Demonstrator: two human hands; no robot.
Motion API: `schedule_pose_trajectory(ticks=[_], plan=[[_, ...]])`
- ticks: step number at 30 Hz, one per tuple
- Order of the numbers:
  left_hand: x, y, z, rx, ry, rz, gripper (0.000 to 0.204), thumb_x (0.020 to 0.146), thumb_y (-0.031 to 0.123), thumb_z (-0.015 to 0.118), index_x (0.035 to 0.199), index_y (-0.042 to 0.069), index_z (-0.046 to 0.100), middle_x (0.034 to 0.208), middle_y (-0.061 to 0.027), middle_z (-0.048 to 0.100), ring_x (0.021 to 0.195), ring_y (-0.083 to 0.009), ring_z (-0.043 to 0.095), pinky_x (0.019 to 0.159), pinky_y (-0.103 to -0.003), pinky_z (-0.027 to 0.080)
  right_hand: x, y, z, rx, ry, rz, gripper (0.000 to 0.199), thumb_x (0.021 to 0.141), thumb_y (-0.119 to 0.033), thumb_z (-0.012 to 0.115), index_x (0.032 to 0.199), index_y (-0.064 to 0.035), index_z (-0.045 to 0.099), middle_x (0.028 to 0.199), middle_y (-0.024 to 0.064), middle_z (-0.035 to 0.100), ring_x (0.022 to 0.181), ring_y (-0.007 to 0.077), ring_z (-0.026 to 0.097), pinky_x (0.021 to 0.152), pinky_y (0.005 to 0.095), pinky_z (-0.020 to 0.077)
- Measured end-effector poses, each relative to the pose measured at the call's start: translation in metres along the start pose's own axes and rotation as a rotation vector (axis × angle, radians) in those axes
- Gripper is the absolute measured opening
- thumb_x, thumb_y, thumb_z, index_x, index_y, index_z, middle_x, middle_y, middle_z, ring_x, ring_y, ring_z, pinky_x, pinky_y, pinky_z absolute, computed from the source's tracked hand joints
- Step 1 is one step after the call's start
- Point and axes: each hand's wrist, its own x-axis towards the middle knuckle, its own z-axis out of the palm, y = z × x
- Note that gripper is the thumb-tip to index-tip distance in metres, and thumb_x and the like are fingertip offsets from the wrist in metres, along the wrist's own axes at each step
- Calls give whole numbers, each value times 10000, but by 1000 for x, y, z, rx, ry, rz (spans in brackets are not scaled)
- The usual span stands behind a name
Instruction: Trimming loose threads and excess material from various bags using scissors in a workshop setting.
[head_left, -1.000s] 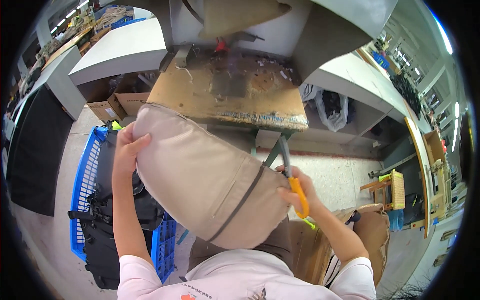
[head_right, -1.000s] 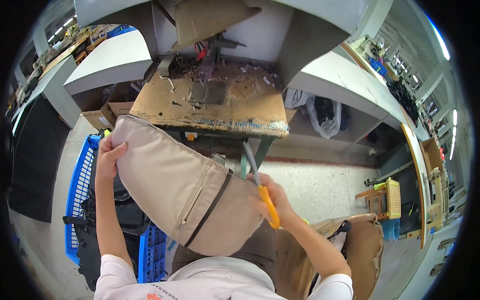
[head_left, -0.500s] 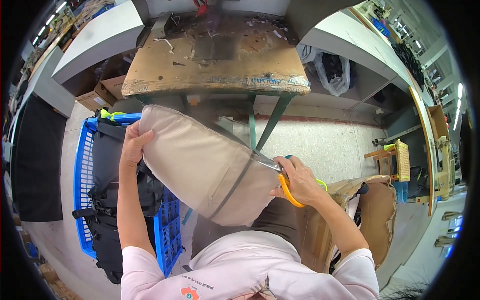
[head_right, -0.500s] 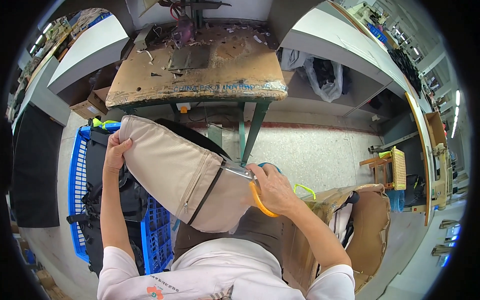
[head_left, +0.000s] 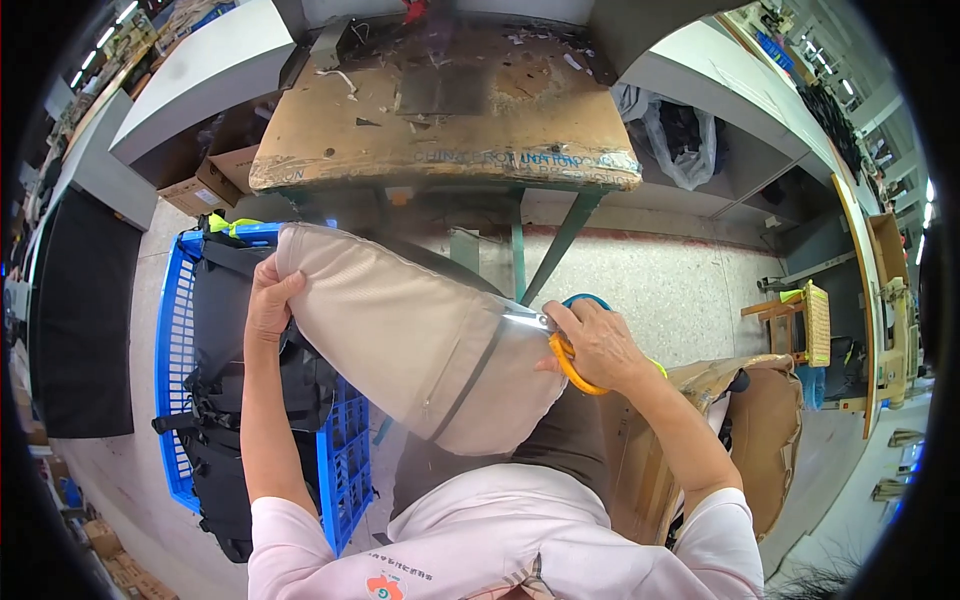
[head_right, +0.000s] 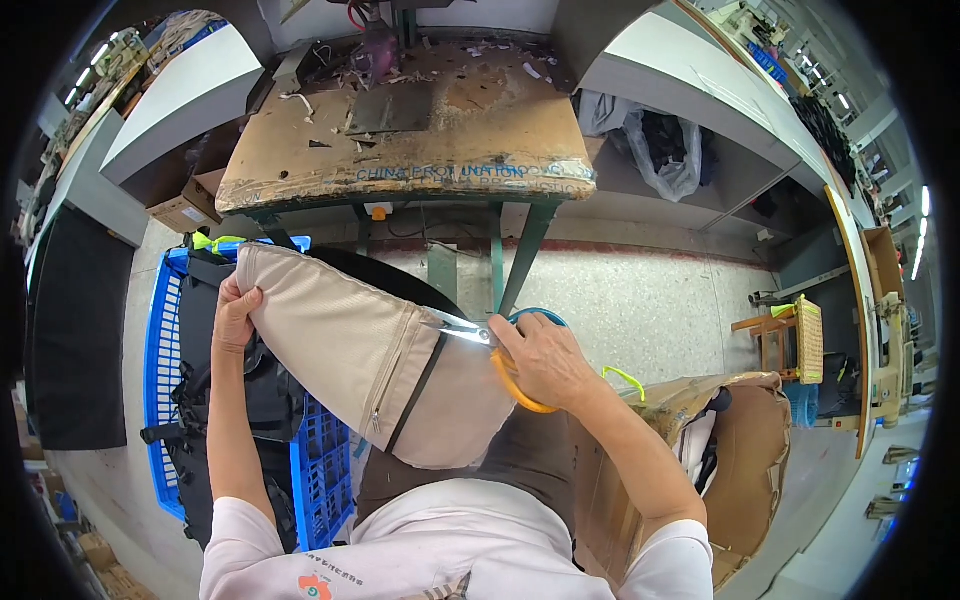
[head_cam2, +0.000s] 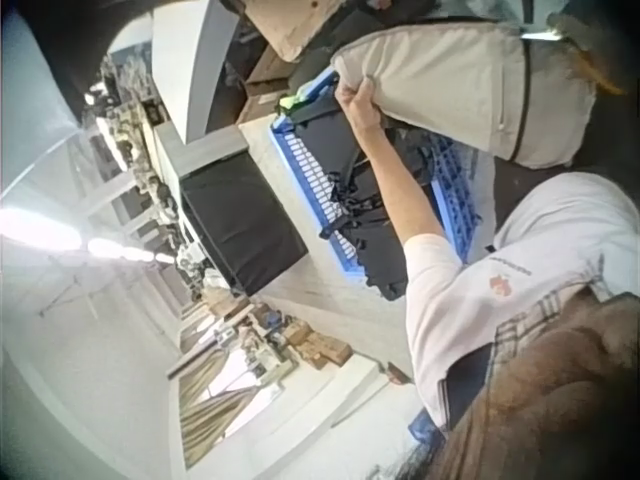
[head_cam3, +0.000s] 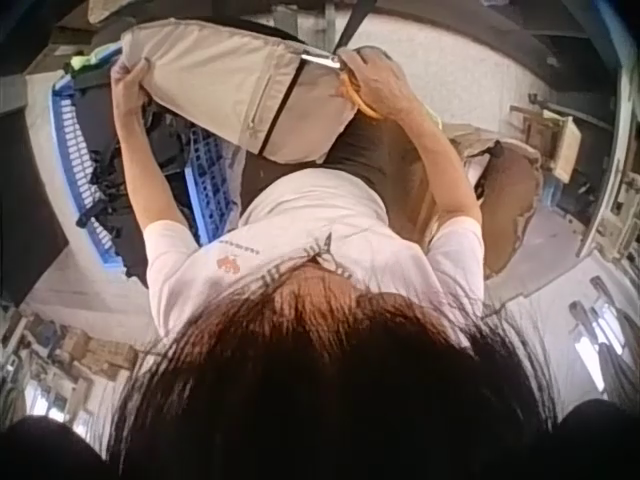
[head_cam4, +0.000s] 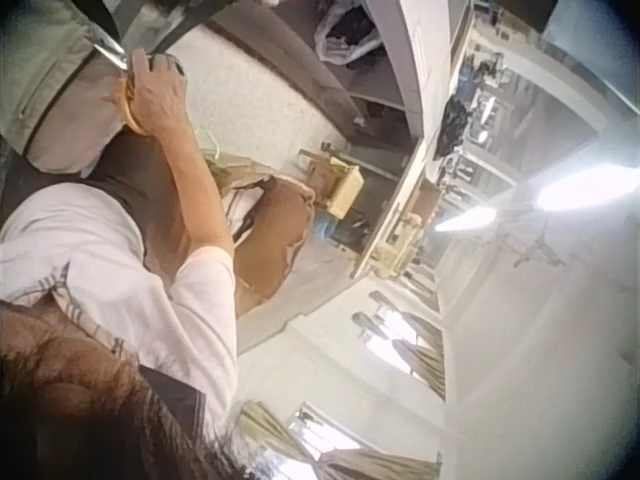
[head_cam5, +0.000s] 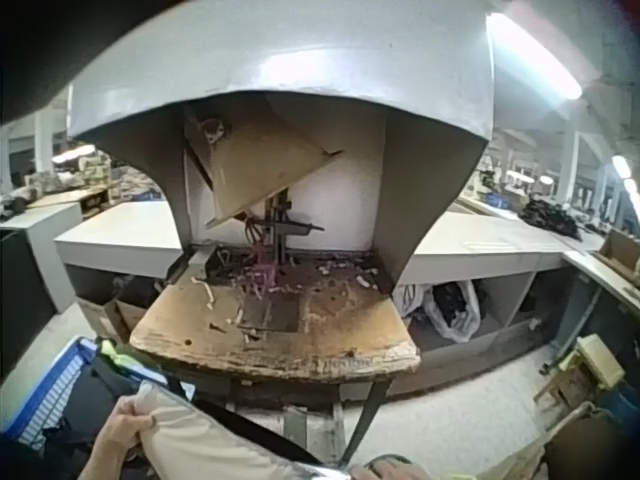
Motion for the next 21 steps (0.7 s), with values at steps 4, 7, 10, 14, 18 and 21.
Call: schedule_pose_trajectory(ticks=[4, 7, 10, 14, 18, 21], plan=[[-3, -2, -2, -20, 13, -10, 402, 688, 158, 738, 1036, 21, 590, 948, -51, 638, 828, -126, 605, 770, -261, 475, 5, 1, 3, -14, -44, 11, 346, 782, -209, 576, 1080, -87, 449, 800, 149, 509, 774, 302, 532, 641, 390, 422], [-5, -3, -4, -13, 27, -11, 420, 676, 168, 742, 1035, 7, 597, 940, -58, 637, 823, -133, 594, 763, -256, 460, 9, 1, 9, -22, 32, -13, 342, 781, -208, 576, 1073, -83, 451, 796, 146, 510, 759, 302, 534, 636, 386, 424], [-4, -5, -3, -37, 22, -22, 423, 675, 168, 741, 1037, 4, 596, 944, -59, 636, 826, -135, 595, 765, -256, 459, 9, 5, 18, -60, 99, -40, 431, 741, -335, 616, 1047, -76, 457, 778, 122, 495, 733, 285, 521, 610, 374, 415], [-4, -8, -7, -42, 18, -26, 426, 677, 165, 740, 1043, 2, 594, 953, -60, 635, 831, -137, 595, 769, -257, 458, 10, 12, 30, -58, 107, -41, 522, 712, -448, 653, 1011, -64, 466, 725, 103, 488, 684, 267, 510, 574, 361, 413], [-4, -8, -7, -51, 16, -34, 419, 683, 164, 737, 1040, 0, 593, 951, -61, 635, 829, -135, 594, 766, -258, 458, 9, 18, 38, -50, 104, -43, 497, 718, -421, 659, 1000, -59, 467, 678, 103, 488, 641, 270, 506, 553, 359, 419], [-3, -10, -8, -61, -7, -31, 404, 689, 166, 734, 1030, -1, 596, 944, -60, 636, 824, -130, 593, 759, -258, 460, 10, 20, 37, -10, 53, -24, 486, 712, -400, 669, 997, -62, 467, 650, 101, 486, 612, 275, 500, 537, 365, 423]])
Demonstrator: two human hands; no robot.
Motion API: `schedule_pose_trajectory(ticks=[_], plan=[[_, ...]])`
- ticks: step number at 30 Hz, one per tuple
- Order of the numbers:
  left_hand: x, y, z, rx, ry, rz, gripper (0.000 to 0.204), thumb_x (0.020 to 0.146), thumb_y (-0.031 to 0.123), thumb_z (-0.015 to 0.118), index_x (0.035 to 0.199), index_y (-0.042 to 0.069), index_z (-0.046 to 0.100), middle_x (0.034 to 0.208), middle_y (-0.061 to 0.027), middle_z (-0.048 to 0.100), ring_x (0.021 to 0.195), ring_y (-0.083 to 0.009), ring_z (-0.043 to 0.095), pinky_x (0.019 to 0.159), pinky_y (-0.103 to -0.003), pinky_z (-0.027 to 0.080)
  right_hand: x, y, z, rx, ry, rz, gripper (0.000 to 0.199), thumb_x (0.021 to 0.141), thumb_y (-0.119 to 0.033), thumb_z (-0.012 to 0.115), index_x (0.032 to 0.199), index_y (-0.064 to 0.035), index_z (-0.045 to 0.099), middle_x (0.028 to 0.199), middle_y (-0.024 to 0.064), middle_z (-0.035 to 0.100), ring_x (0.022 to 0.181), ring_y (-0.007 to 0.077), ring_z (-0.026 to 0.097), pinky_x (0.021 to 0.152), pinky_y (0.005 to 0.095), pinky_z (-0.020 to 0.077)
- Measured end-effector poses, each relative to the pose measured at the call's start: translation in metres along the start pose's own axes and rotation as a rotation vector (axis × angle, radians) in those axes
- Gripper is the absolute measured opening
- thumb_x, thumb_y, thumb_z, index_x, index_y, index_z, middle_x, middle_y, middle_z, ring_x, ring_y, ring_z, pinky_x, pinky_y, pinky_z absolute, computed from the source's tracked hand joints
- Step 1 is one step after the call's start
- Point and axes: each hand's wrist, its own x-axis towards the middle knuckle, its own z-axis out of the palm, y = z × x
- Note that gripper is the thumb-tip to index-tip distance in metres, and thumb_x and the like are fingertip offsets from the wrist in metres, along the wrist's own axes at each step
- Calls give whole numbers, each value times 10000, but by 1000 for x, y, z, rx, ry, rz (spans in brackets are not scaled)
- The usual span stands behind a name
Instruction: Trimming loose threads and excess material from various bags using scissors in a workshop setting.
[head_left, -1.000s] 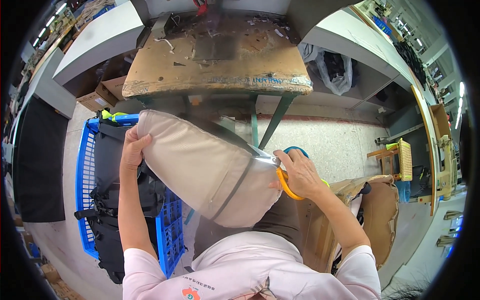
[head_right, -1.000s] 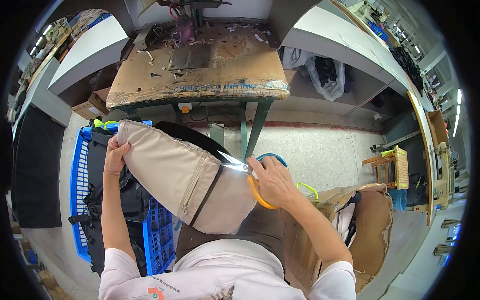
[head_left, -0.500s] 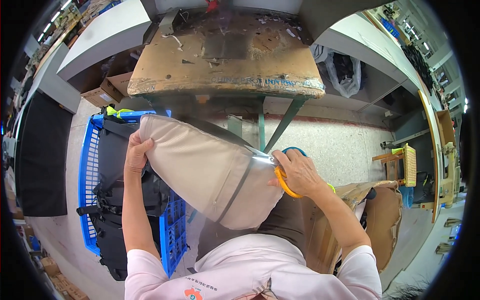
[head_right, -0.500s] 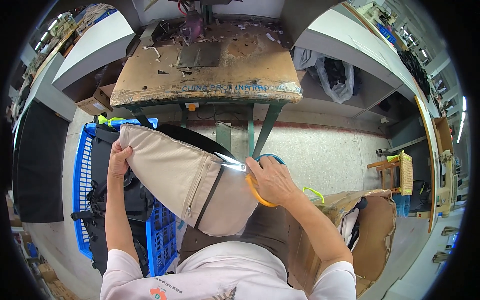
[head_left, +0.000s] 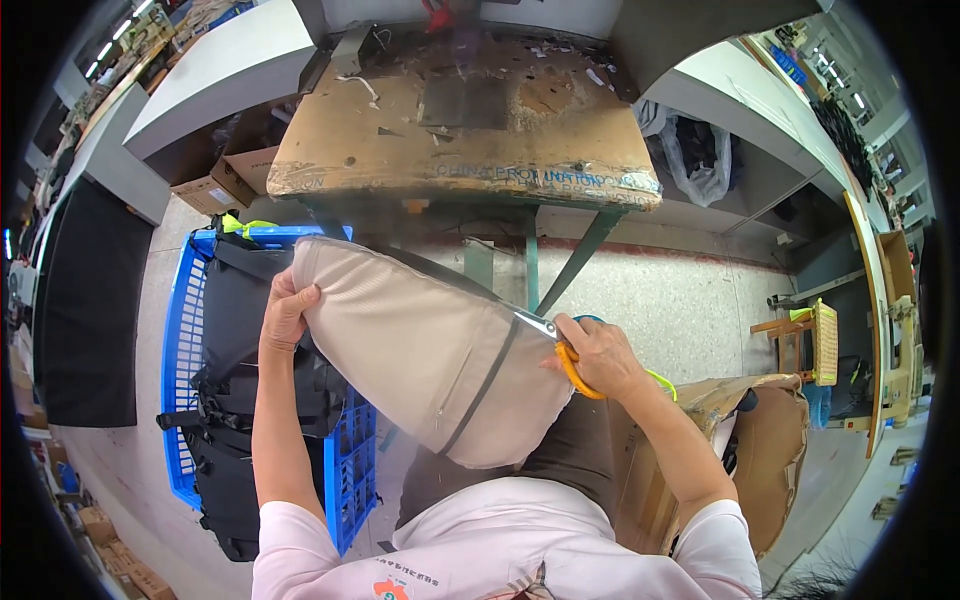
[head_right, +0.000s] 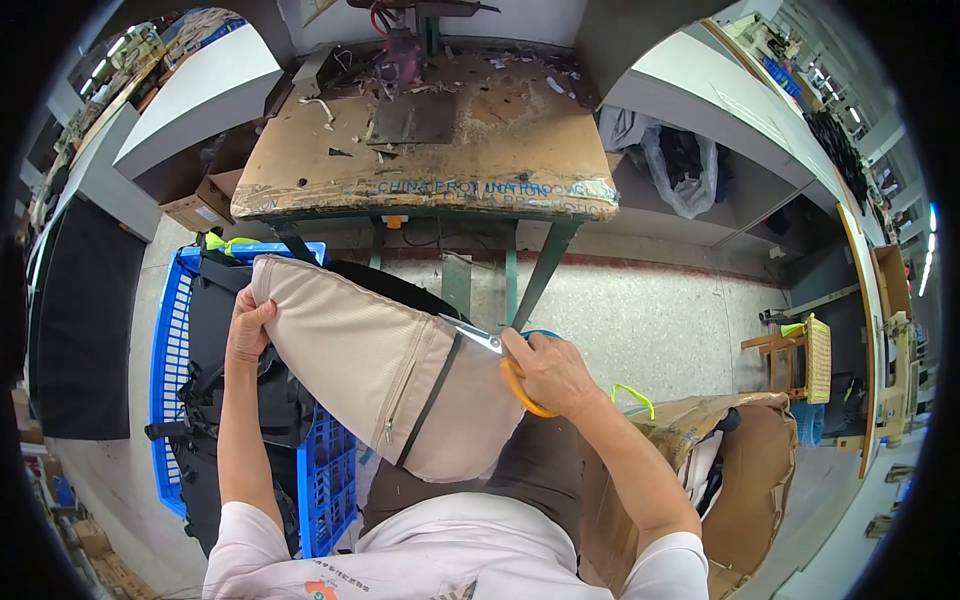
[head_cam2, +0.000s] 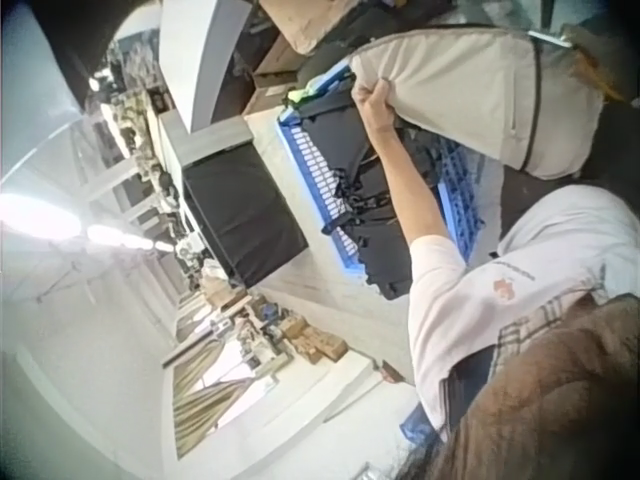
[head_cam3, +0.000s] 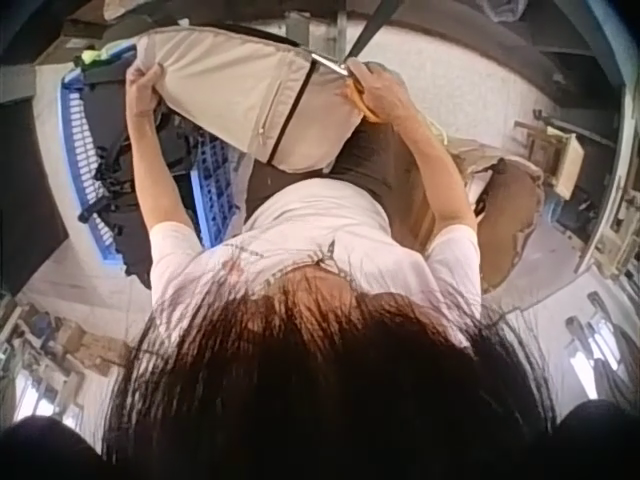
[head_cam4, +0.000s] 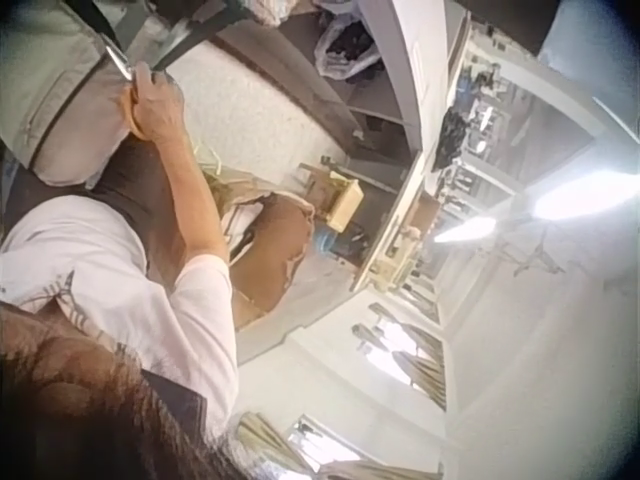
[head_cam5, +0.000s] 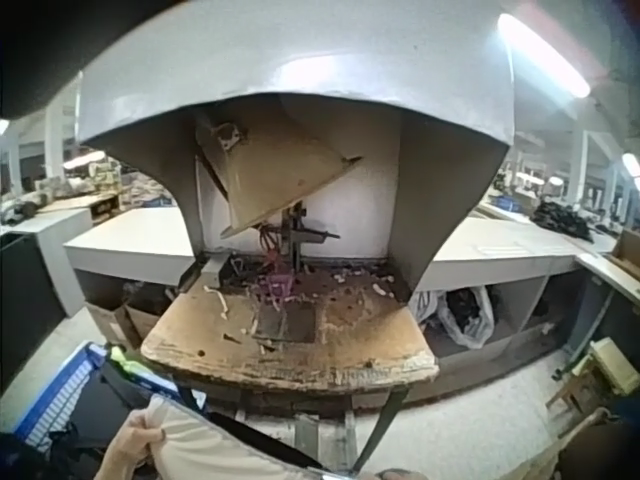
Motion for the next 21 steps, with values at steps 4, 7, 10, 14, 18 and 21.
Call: schedule_pose_trajectory(ticks=[4, 7, 10, 14, 18, 21], plan=[[-1, 2, 2, 2, -2, 7, 388, 691, 168, 734, 1016, 1, 602, 932, -58, 637, 820, -126, 590, 758, -259, 459, 6, -13, -19, 87, 28, 28, 409, 733, -303, 633, 1040, -90, 466, 744, 116, 497, 694, 285, 522, 594, 377, 430], [-3, 5, 4, -8, -9, 6, 377, 688, 168, 736, 1003, 3, 609, 923, -56, 639, 817, -124, 589, 758, -261, 457, 15, -26, -31, 49, 19, 26, 321, 773, -196, 585, 1057, -106, 465, 816, 128, 498, 774, 291, 529, 646, 392, 434], [-3, 5, 7, -22, -26, 22, 368, 684, 167, 739, 991, 4, 615, 914, -53, 641, 813, -125, 588, 756, -261, 453, 20, -24, -28, -35, 60, -47, 476, 705, -331, 645, 1080, -100, 465, 799, 103, 474, 779, 271, 500, 627, 381, 416], [-3, 6, 9, -36, -43, 21, 371, 678, 169, 743, 986, 5, 618, 913, -54, 642, 811, -128, 588, 752, -261, 453, 25, -20, -23, -83, 120, -119, 623, 635, -472, 702, 1075, -94, 475, 742, 80, 455, 720, 248, 479, 565, 354, 396], [-5, 7, 9, -57, -45, 20, 378, 672, 168, 747, 988, 6, 618, 912, -54, 642, 809, -129, 592, 746, -258, 457, 28, -22, -24, -114, 134, -153, 594, 635, -470, 703, 1040, -91, 491, 726, 83, 454, 694, 243, 481, 538, 341, 391], [-7, 8, 7, -48, -32, 21, 374, 672, 164, 746, 987, 6, 618, 910, -52, 642, 807, -127, 594, 741, -256, 460, 33, -24, -22, -129, 155, -172, 550, 647, -458, 697, 1006, -89, 502, 692, 80, 456, 671, 231, 490, 523, 342, 395]])
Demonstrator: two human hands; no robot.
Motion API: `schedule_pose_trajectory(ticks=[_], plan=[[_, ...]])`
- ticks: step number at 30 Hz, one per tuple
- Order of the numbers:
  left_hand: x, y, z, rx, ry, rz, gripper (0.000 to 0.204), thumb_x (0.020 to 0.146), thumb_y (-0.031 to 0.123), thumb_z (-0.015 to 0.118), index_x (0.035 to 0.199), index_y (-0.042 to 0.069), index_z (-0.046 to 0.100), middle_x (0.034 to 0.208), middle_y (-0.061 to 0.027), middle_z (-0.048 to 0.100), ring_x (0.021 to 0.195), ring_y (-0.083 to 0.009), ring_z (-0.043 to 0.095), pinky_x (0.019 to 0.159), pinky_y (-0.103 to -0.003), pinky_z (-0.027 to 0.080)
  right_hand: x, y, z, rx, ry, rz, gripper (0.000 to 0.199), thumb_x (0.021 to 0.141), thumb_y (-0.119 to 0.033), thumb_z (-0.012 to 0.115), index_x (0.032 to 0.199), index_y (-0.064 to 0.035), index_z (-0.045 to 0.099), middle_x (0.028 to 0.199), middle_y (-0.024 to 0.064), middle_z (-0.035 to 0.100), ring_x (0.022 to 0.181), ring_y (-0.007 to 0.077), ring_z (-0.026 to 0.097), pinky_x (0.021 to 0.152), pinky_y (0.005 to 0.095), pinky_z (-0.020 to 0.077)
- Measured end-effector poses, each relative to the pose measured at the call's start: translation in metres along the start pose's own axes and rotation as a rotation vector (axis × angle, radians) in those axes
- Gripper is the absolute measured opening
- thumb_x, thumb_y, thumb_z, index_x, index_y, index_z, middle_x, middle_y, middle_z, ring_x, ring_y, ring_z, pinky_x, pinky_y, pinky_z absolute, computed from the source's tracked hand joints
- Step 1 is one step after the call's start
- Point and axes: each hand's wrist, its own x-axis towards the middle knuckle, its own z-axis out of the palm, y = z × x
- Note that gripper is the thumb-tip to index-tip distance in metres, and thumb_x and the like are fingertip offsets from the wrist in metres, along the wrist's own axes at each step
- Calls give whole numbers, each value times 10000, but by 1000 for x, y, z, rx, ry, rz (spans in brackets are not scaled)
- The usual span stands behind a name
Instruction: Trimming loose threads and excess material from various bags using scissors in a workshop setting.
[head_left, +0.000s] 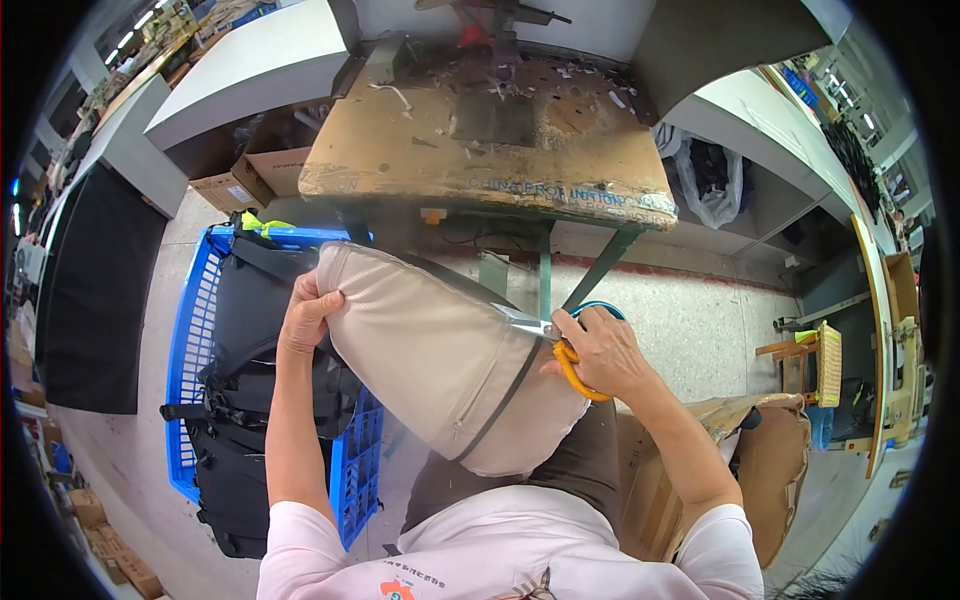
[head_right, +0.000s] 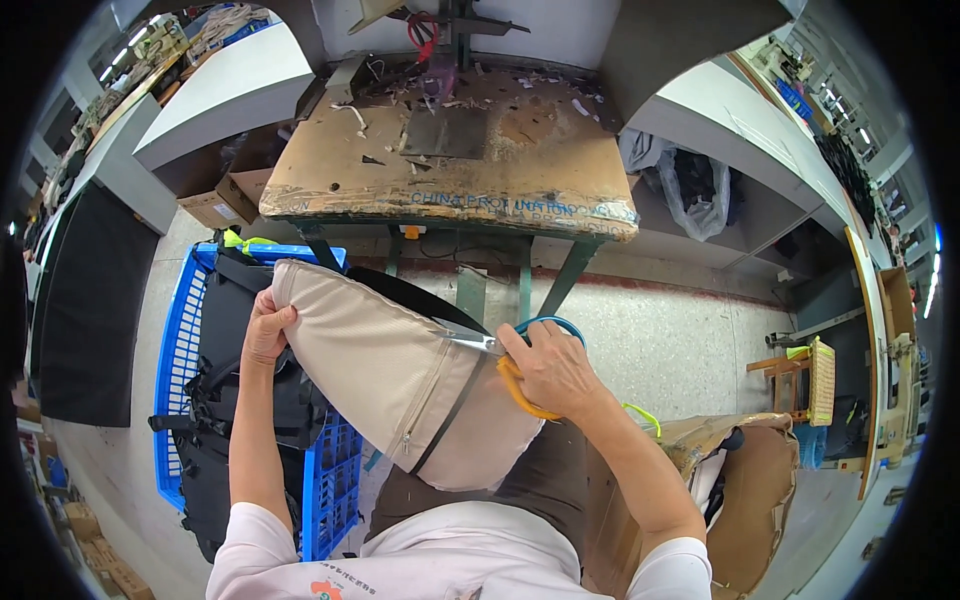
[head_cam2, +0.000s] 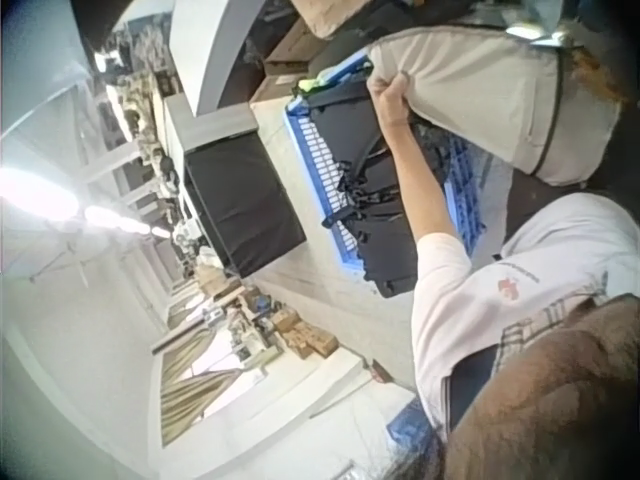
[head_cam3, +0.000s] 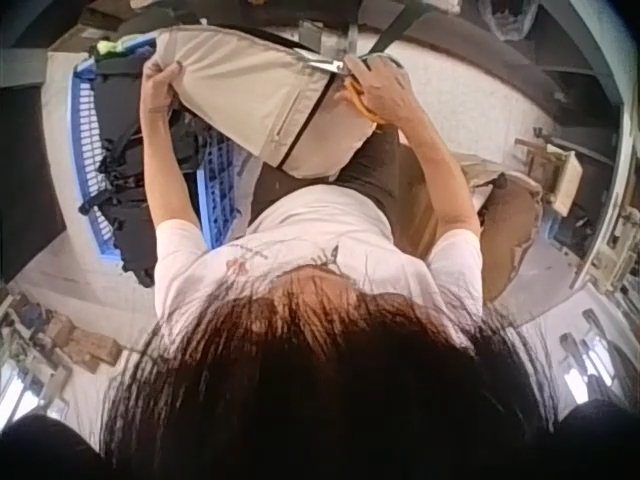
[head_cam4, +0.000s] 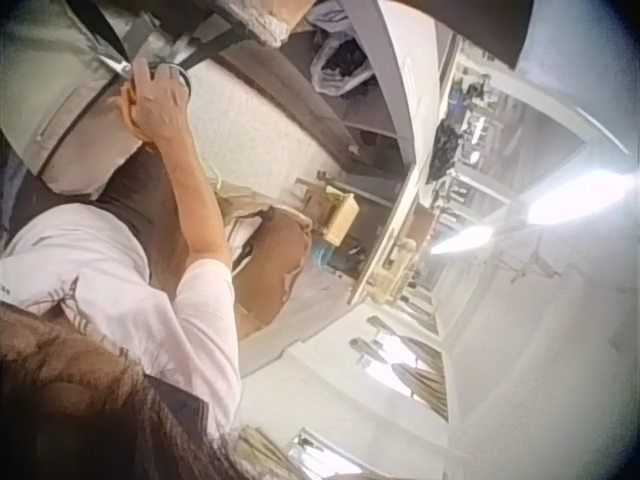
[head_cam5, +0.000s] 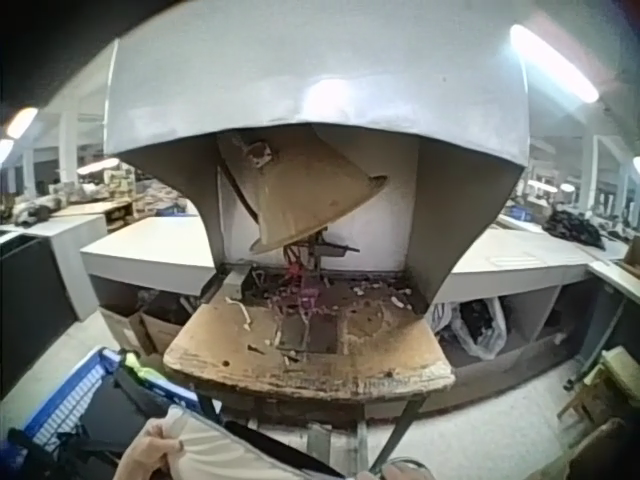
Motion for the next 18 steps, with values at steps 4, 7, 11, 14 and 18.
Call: schedule_pose_trajectory(ticks=[4, 7, 11, 14, 18], plan=[[1, -4, -3, -15, 15, 3, 359, 678, 139, 733, 990, 6, 615, 902, -47, 641, 798, -120, 592, 737, -256, 462, -2, 2, 4, 16, -6, 14, 502, 672, -443, 679, 963, -75, 501, 639, 80, 468, 607, 234, 494, 506, 349, 401], [0, -4, -2, -4, 26, 11, 325, 682, 103, 717, 975, 6, 616, 882, -43, 641, 763, -115, 594, 714, -258, 471, -5, 4, 9, 78, -4, 11, 488, 681, -437, 671, 948, -66, 499, 609, 80, 475, 549, 240, 491, 489, 354, 408], [-7, 3, 2, -14, 30, 32, 323, 674, 103, 725, 965, 10, 619, 882, -39, 641, 748, -107, 591, 707, -254, 472, -3, 1, 9, 192, 25, 39, 502, 696, -412, 681, 991, -50, 500, 602, 80, 481, 505, 247, 478, 483, 351, 419], [-19, 16, 3, 23, 71, 66, 297, 683, 73, 694, 960, 3, 616, 873, -43, 639, 745, -108, 587, 703, -249, 469, -9, -2, 7, 349, 90, 125, 581, 699, -442, 677, 1067, -40, 477, 651, 90, 509, 565, 259, 511, 523, 343, 439], [-81, 86, 27, 328, 424, 284, 267, 692, -3, 579, 958, -23, 603, 849, -71, 628, 744, -128, 588, 687, -259, 464, -20, -19, -20, 766, 8, 375, 824, 662, -567, 663, 1224, -30, 387, 788, 102, 538, 692, 220, 547, 648, 307, 454]])
